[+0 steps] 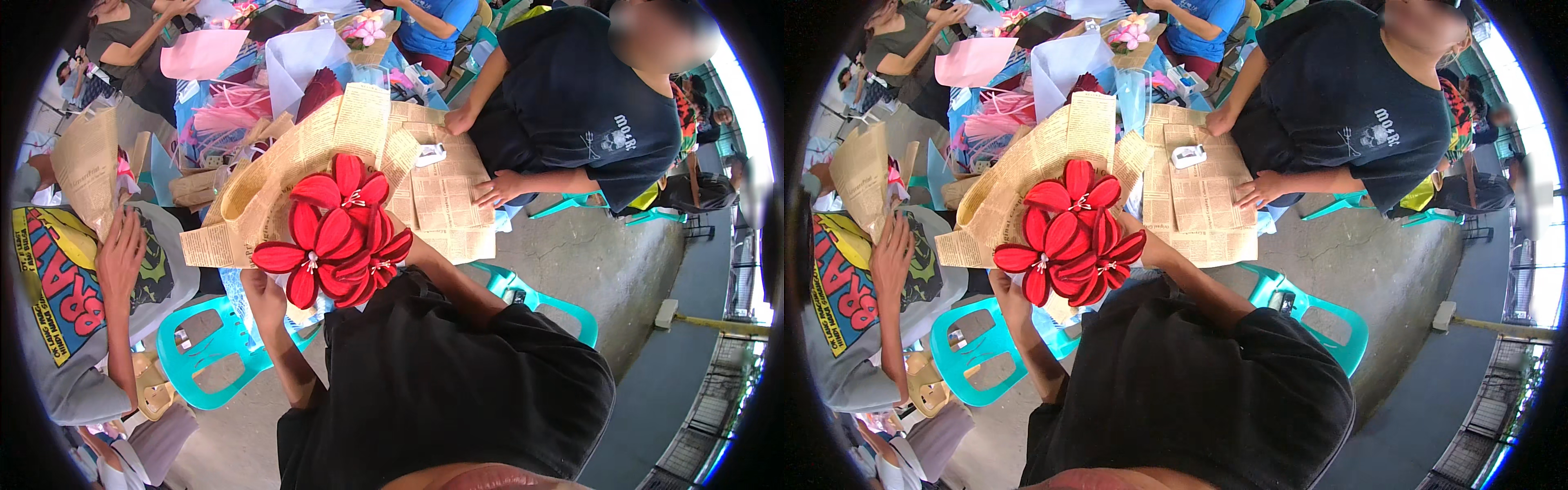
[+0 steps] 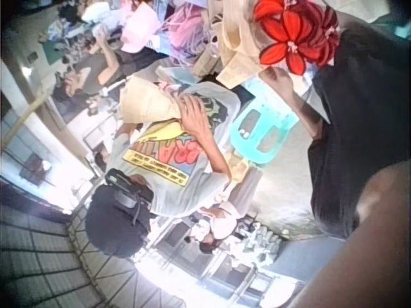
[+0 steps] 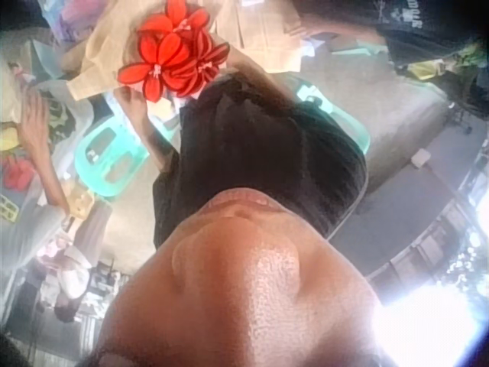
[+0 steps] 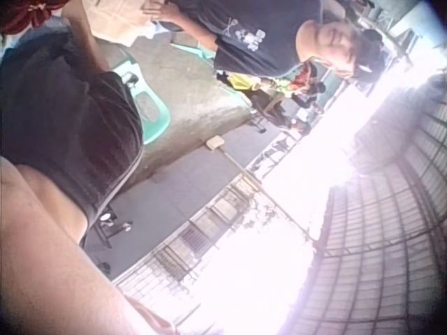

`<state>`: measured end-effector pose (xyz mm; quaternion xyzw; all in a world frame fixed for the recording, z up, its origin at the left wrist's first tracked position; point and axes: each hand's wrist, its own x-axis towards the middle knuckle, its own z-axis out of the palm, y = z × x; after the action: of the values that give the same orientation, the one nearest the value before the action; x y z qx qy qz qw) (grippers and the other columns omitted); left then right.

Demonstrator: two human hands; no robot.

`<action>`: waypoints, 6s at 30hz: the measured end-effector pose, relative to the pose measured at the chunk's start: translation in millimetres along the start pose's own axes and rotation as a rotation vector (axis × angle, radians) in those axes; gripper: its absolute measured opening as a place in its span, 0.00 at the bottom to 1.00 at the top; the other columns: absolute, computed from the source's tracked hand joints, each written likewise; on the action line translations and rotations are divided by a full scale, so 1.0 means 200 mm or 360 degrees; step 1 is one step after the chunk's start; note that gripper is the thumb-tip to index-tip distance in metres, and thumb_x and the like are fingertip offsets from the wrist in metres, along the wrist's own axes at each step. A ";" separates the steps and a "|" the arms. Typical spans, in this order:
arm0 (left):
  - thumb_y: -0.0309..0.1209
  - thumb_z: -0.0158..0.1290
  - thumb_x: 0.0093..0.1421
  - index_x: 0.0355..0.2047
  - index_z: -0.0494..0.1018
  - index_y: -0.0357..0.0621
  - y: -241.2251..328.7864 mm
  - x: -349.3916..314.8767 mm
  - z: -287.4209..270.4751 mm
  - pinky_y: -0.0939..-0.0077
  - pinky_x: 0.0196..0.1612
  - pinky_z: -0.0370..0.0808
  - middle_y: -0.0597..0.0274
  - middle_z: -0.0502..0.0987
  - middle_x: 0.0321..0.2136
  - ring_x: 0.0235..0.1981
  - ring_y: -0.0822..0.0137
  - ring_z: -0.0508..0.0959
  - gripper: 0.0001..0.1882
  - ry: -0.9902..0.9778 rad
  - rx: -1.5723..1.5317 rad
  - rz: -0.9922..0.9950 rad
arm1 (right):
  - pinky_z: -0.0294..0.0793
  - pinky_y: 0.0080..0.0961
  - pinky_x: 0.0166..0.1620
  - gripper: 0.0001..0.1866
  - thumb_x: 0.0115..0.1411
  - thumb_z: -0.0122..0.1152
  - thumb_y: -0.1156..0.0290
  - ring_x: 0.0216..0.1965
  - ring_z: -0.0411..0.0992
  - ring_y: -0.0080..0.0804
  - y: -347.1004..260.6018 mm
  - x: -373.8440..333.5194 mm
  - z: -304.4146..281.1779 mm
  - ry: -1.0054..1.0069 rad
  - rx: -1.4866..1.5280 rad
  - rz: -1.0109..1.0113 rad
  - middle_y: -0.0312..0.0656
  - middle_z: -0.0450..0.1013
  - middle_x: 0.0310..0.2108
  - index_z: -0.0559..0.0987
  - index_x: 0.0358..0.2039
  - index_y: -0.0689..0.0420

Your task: The person wraps a bouquet of red fabric flowers in decorative brown paper by hand, folding and tucking the paper around the base of the bouquet.

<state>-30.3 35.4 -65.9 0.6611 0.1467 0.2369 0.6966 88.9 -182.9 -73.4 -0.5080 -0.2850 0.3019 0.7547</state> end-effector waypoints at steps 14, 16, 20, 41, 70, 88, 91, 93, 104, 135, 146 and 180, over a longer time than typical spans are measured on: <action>0.18 0.58 0.43 0.38 0.66 0.34 0.05 -0.02 0.06 0.74 0.43 0.68 0.58 0.73 0.36 0.37 0.69 0.73 0.20 -0.0192 0.0106 0.0061 | 0.58 0.27 0.55 0.35 0.52 0.61 0.64 0.51 0.60 0.26 0.09 -0.03 -0.05 0.0064 -0.0108 0.0060 0.39 0.62 0.52 0.56 0.57 0.59; 0.19 0.59 0.42 0.38 0.66 0.34 0.07 -0.03 0.09 0.74 0.43 0.68 0.58 0.73 0.36 0.37 0.69 0.73 0.21 -0.0192 0.0133 0.0075 | 0.58 0.27 0.54 0.36 0.51 0.61 0.64 0.51 0.60 0.26 0.13 -0.04 -0.08 0.0047 -0.0170 0.0110 0.38 0.62 0.52 0.56 0.57 0.59; 0.20 0.60 0.42 0.39 0.65 0.35 0.09 -0.05 0.12 0.74 0.44 0.67 0.57 0.72 0.36 0.38 0.68 0.72 0.23 -0.0198 0.0189 0.0101 | 0.61 0.25 0.49 0.35 0.50 0.61 0.63 0.46 0.61 0.24 0.37 -0.07 -0.23 0.0014 -0.0399 0.0254 0.36 0.63 0.48 0.57 0.56 0.59; 0.16 0.56 0.43 0.50 0.55 0.35 0.05 -0.19 0.11 0.72 0.50 0.64 0.55 0.67 0.43 0.44 0.65 0.69 0.33 -0.0084 0.0359 0.0228 | 0.64 0.24 0.38 0.24 0.48 0.62 0.63 0.35 0.63 0.23 0.27 -0.11 -0.12 0.0128 -0.0541 0.0173 0.37 0.68 0.35 0.67 0.43 0.60; 0.25 0.51 0.55 0.49 0.64 0.35 0.30 -0.03 0.00 0.74 0.48 0.66 0.56 0.67 0.48 0.47 0.69 0.68 0.20 -0.0136 0.0161 0.0343 | 0.52 0.39 0.59 0.35 0.49 0.59 0.61 0.58 0.55 0.36 0.08 0.17 0.22 0.0042 0.0953 0.0193 0.35 0.58 0.55 0.57 0.57 0.49; 0.28 0.53 0.52 0.41 0.73 0.42 0.29 0.04 0.07 0.73 0.45 0.66 0.56 0.71 0.45 0.45 0.62 0.71 0.14 -0.0022 0.0337 0.0452 | 0.54 0.41 0.58 0.39 0.48 0.59 0.59 0.58 0.54 0.38 0.10 0.17 0.19 0.0253 0.0852 0.0308 0.36 0.56 0.57 0.53 0.59 0.49; 0.29 0.53 0.52 0.41 0.72 0.42 0.29 0.03 0.07 0.72 0.45 0.66 0.55 0.72 0.43 0.45 0.62 0.71 0.15 -0.0042 0.0359 0.0477 | 0.55 0.40 0.58 0.34 0.50 0.56 0.65 0.57 0.56 0.36 0.11 0.17 0.19 0.0243 0.1014 0.0261 0.36 0.58 0.55 0.56 0.57 0.51; 0.30 0.54 0.52 0.42 0.71 0.41 0.28 0.02 0.08 0.72 0.45 0.67 0.55 0.72 0.42 0.44 0.63 0.71 0.16 0.0003 0.0242 0.0353 | 0.54 0.39 0.59 0.33 0.52 0.55 0.64 0.57 0.55 0.36 0.12 0.16 0.16 0.0249 0.0993 0.0303 0.37 0.58 0.56 0.55 0.57 0.51; 0.31 0.58 0.50 0.47 0.62 0.36 0.20 0.05 0.13 0.75 0.41 0.69 0.56 0.71 0.39 0.41 0.68 0.71 0.26 0.0093 -0.0063 0.0024 | 0.51 0.38 0.60 0.29 0.58 0.49 0.58 0.60 0.51 0.36 0.17 0.15 0.04 0.0183 0.0719 0.0093 0.38 0.54 0.58 0.55 0.58 0.50; 0.31 0.57 0.52 0.52 0.56 0.30 0.08 -0.08 0.18 0.73 0.43 0.67 0.53 0.70 0.41 0.42 0.66 0.70 0.32 -0.0131 -0.0118 -0.0119 | 0.58 0.32 0.56 0.24 0.59 0.47 0.67 0.55 0.58 0.31 0.18 0.03 0.00 0.0266 0.0828 0.0252 0.37 0.59 0.54 0.57 0.56 0.52; 0.29 0.50 0.57 0.50 0.61 0.35 0.16 -0.11 0.17 0.75 0.46 0.65 0.59 0.70 0.42 0.42 0.72 0.69 0.22 -0.0064 -0.0174 -0.0168 | 0.49 0.37 0.60 0.33 0.58 0.46 0.53 0.61 0.50 0.33 0.30 -0.05 -0.03 0.0178 0.0703 0.0203 0.37 0.52 0.60 0.52 0.60 0.52; 0.21 0.47 0.57 0.40 0.66 0.37 -0.05 -0.09 0.10 0.81 0.42 0.69 0.63 0.73 0.36 0.37 0.75 0.73 0.10 0.0391 -0.0597 -0.0156 | 0.63 0.31 0.52 0.36 0.41 0.68 0.71 0.51 0.64 0.32 0.28 -0.05 -0.01 0.0037 -0.0408 -0.0154 0.44 0.65 0.49 0.63 0.51 0.60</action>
<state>-33.2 9.3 -75.3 0.4783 0.2156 0.3046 0.7950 74.4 -175.9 -127.8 -0.5894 -0.3366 0.2203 0.7005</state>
